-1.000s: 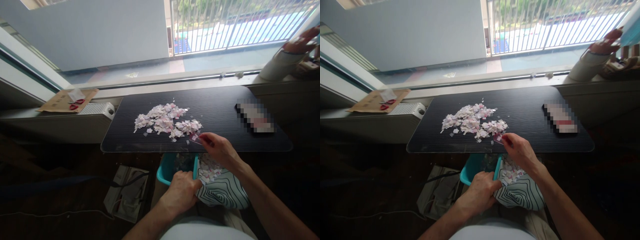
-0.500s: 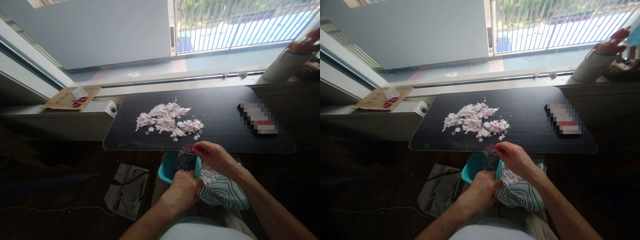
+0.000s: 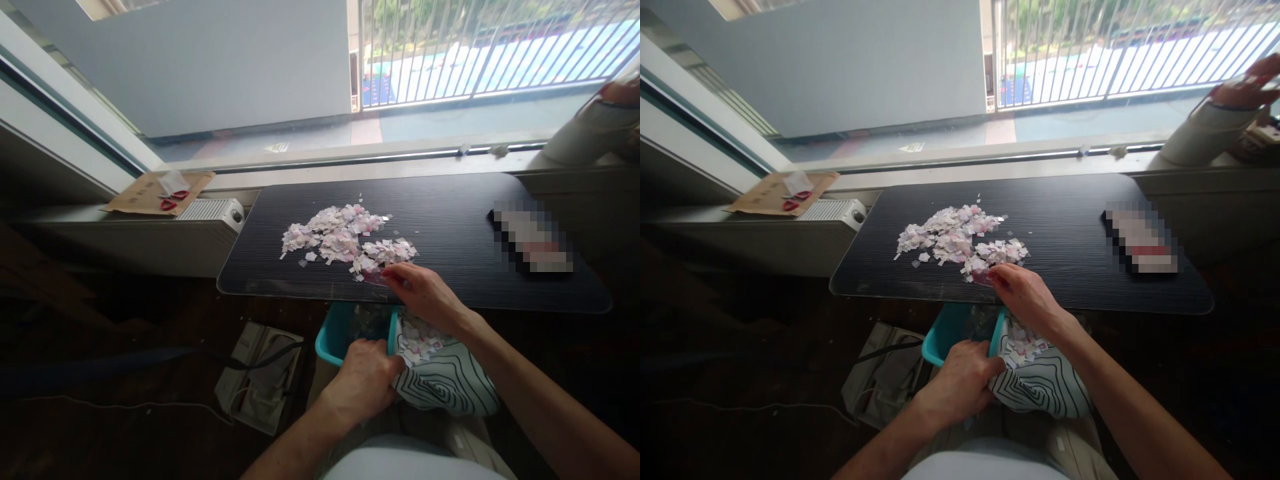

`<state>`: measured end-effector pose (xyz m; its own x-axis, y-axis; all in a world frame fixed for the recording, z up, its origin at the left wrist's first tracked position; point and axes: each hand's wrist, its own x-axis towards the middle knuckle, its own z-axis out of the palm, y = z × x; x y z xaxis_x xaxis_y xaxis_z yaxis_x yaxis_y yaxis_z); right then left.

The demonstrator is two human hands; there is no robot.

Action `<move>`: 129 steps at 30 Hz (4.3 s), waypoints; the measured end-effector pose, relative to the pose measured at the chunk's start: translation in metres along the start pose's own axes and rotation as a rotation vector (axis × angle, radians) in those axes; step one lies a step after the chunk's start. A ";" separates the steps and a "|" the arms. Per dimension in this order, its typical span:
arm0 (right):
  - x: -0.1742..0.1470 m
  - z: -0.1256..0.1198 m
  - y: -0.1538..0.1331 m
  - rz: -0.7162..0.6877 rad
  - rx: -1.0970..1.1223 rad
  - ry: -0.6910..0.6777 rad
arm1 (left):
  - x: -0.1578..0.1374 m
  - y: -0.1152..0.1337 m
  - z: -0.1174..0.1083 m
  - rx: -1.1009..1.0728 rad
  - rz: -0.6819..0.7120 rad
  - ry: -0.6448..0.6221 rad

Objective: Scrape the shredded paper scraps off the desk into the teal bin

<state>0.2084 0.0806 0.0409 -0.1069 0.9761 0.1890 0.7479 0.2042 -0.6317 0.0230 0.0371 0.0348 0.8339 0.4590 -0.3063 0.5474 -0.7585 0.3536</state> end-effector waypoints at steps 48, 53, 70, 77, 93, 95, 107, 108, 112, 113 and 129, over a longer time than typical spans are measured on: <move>0.003 -0.006 -0.021 -0.023 -0.015 -0.194 | -0.003 -0.003 0.001 -0.007 -0.013 -0.011; 0.000 -0.004 -0.023 -0.004 0.000 -0.150 | -0.003 -0.002 0.003 -0.003 -0.017 0.021; -0.032 -0.050 0.044 0.201 -0.124 0.080 | -0.016 -0.016 0.013 0.021 -0.147 0.064; -0.030 -0.051 0.046 0.164 -0.125 0.119 | -0.014 -0.014 0.010 -0.006 -0.149 0.081; -0.036 -0.054 0.042 0.108 -0.138 -0.076 | -0.016 -0.014 0.004 0.016 -0.192 0.066; -0.041 -0.056 0.043 0.128 -0.117 -0.082 | -0.015 -0.014 0.003 0.014 -0.189 0.070; -0.052 -0.054 0.035 0.119 -0.076 -0.071 | -0.014 -0.015 0.006 0.017 -0.176 0.092; -0.051 -0.053 0.034 0.114 -0.077 -0.057 | -0.015 -0.015 0.006 0.016 -0.177 0.090; -0.051 -0.054 0.031 0.099 -0.067 -0.121 | -0.016 -0.015 0.006 0.013 -0.184 0.081; -0.052 -0.055 0.031 0.105 -0.067 -0.141 | -0.016 -0.014 0.006 0.013 -0.187 0.076; -0.056 -0.056 0.034 0.167 -0.089 -0.062 | -0.013 -0.011 0.005 0.021 -0.150 0.076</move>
<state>0.2763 0.0291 0.0508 -0.0146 0.9991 0.0388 0.8133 0.0344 -0.5809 0.0058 0.0369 0.0310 0.7461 0.6011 -0.2864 0.6655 -0.6877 0.2903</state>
